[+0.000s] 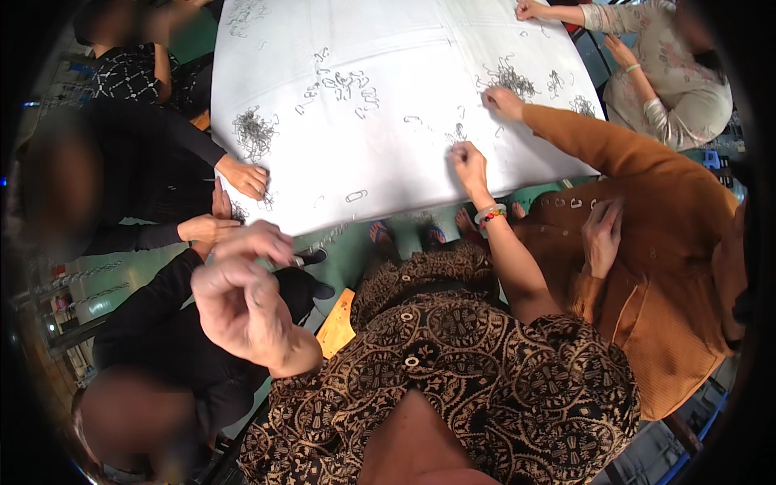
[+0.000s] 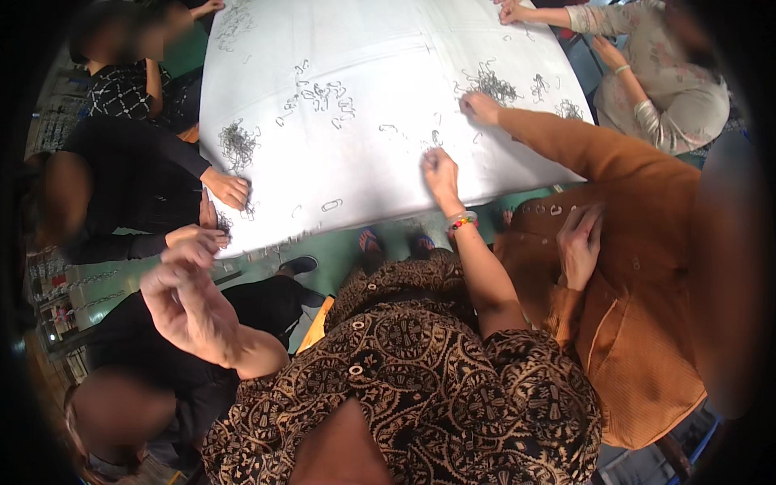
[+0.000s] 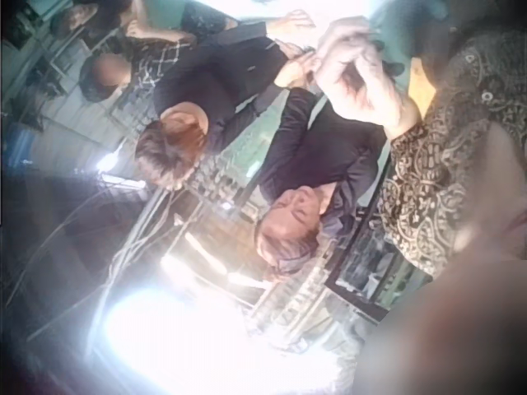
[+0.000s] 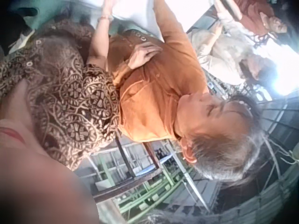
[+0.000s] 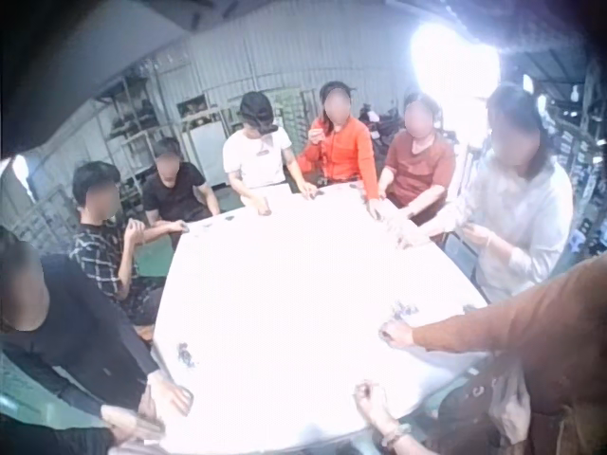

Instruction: The person stands at a table with several others and uses their hands to link small metal paperclips into chains on a white surface. They pick up individual clips, connect them, and place the growing chains back on the table. The person then walks away from the table through the workshop.

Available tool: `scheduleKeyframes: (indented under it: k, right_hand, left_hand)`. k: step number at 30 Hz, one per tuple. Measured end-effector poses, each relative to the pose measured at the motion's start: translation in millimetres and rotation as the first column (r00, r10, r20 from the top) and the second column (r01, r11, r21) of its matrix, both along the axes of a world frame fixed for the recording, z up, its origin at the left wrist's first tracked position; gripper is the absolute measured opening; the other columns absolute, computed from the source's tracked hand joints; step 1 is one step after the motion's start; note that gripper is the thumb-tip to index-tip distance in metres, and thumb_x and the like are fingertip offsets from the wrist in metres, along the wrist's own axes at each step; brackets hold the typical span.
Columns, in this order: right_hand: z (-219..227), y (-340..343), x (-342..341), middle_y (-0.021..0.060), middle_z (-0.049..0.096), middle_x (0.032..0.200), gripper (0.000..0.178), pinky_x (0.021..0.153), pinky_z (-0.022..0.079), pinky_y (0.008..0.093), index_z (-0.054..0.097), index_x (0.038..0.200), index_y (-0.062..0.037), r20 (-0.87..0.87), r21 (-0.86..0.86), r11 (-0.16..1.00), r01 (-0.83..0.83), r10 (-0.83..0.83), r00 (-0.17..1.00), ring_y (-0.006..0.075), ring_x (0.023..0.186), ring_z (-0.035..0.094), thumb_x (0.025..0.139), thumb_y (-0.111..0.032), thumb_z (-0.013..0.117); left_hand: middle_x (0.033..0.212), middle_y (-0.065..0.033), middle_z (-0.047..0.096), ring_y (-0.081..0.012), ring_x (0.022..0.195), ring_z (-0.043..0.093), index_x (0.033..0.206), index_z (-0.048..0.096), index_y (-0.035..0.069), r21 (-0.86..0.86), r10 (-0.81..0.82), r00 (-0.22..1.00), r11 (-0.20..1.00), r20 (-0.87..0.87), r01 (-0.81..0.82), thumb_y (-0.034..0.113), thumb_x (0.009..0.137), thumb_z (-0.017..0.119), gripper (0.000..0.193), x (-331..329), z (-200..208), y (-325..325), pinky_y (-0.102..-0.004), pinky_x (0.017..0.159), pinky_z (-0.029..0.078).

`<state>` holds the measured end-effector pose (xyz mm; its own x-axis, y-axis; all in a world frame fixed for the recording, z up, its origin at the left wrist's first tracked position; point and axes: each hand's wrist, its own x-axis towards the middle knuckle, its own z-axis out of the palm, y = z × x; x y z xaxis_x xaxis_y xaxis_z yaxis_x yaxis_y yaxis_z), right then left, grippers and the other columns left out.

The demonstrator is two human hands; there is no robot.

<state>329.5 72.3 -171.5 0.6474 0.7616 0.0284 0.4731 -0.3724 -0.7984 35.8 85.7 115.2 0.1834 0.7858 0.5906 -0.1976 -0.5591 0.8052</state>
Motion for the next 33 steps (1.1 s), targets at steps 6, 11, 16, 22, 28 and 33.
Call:
scheduleKeyframes:
  k: [6,11,16,22,28,33]
  right_hand:
    - [-64,20,34,0.0219,0.059,0.086,0.021,0.075,0.049,0.0442,0.055,0.089,0.0011,0.181,-0.057,0.981,-0.188,0.195,0.964,0.0386,0.08,0.059,0.071,0.0,0.066]
    - [-63,22,50,0.0259,0.06,0.074,0.023,0.066,0.05,0.0469,0.054,0.093,0.004,0.344,-0.143,0.91,-0.389,0.414,0.843,0.0427,0.074,0.061,0.071,0.01,0.048]
    - [6,26,25,0.0095,0.064,0.074,0.026,0.059,0.053,0.0298,0.06,0.105,-0.0045,0.119,-0.065,0.984,-0.168,0.175,0.977,0.0164,0.065,0.063,0.08,0.003,0.056]
    - [189,-24,-83,0.0096,0.064,0.085,0.025,0.065,0.051,0.0287,0.054,0.105,0.0045,-0.193,0.326,0.707,-0.628,0.7,0.687,0.0142,0.072,0.06,0.081,0.009,0.06]
    - [237,-57,-136,0.0126,0.065,0.085,0.027,0.066,0.051,0.0279,0.057,0.098,0.0053,-0.019,0.433,0.432,-0.791,0.882,0.471,0.0186,0.072,0.063,0.074,0.013,0.065]
    - [220,-50,-146,0.0129,0.063,0.085,0.023,0.063,0.048,0.0263,0.056,0.099,0.0045,0.025,0.49,0.427,-0.76,0.865,0.502,0.0182,0.071,0.061,0.078,0.012,0.062]
  left_hand:
    - [0.072,-0.0167,0.062,-0.0262,0.067,0.059,0.08,0.051,0.002,0.014,-0.041,0.996,0.999,-0.085,0.043,0.018,0.083,0.067,0.023,-17,5,-18,-0.0419,0.07,0.049]
    - [0.074,-0.0166,0.064,-0.0273,0.072,0.061,0.077,0.056,-0.001,-0.093,-0.029,0.989,0.996,-0.144,0.016,-0.001,0.075,0.065,0.009,-28,-19,-46,-0.0382,0.07,0.05]
    - [0.075,-0.0162,0.063,-0.0275,0.075,0.062,0.082,0.056,-0.002,-0.101,-0.06,0.97,0.994,-0.235,0.037,-0.01,0.07,0.064,0.017,-38,-52,-59,-0.036,0.069,0.05]
    - [0.086,-0.0126,0.066,-0.0227,0.084,0.063,0.086,0.06,-0.002,-0.201,0.041,0.954,0.974,-0.296,-0.104,-0.007,0.077,0.065,0.012,-26,-84,-72,-0.0314,0.072,0.051]
    - [0.089,-0.0112,0.065,-0.021,0.086,0.062,0.089,0.06,-0.002,-0.257,0.09,0.963,0.953,-0.255,-0.157,-0.006,0.078,0.066,0.013,-16,-97,-74,-0.0306,0.073,0.051]
    - [0.089,-0.01,0.064,-0.0219,0.084,0.062,0.091,0.06,-0.002,-0.264,0.11,0.954,0.946,-0.278,-0.186,-0.006,0.078,0.065,0.014,-22,-99,-74,-0.0315,0.073,0.05]
